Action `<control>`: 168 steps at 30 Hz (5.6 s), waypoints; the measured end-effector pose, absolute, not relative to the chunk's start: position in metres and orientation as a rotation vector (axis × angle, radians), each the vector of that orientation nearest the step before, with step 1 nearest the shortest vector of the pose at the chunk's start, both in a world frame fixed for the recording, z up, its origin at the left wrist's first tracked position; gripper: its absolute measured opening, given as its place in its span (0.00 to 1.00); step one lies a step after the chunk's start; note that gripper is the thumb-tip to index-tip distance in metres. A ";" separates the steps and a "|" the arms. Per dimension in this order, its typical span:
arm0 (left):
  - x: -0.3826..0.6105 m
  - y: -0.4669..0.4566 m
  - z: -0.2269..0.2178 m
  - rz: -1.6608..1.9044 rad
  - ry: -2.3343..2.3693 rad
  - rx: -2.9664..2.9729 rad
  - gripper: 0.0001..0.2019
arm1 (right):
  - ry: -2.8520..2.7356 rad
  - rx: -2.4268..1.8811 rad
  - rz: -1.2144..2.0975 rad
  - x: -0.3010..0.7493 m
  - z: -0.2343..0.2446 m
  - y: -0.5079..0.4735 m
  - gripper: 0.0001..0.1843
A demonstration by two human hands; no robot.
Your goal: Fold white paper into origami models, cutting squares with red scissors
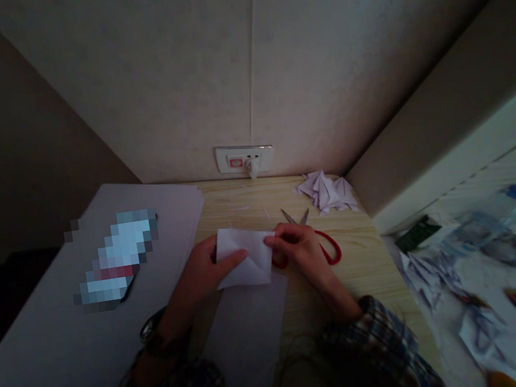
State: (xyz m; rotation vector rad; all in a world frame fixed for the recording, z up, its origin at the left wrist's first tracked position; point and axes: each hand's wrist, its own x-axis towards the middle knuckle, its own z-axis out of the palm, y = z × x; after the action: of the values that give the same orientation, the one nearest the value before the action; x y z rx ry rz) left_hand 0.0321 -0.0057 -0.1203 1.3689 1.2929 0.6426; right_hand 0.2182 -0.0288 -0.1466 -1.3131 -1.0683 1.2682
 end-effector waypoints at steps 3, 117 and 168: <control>0.034 -0.006 -0.118 0.630 1.283 1.341 0.15 | -1.062 -1.318 1.278 0.218 -0.146 -0.029 0.17; 0.034 -0.007 -0.116 0.660 1.460 1.305 0.16 | -1.168 -1.272 1.369 0.215 -0.143 -0.030 0.18; 0.032 -0.007 -0.119 0.608 1.415 1.441 0.15 | -1.131 -1.304 1.377 0.217 -0.145 -0.027 0.18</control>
State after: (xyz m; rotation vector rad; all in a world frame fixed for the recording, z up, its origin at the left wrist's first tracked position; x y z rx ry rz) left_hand 0.0322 -0.0073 -0.1188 1.4414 1.4150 0.6077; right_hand 0.2172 -0.0275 -0.1451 -1.3042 -1.1309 1.3768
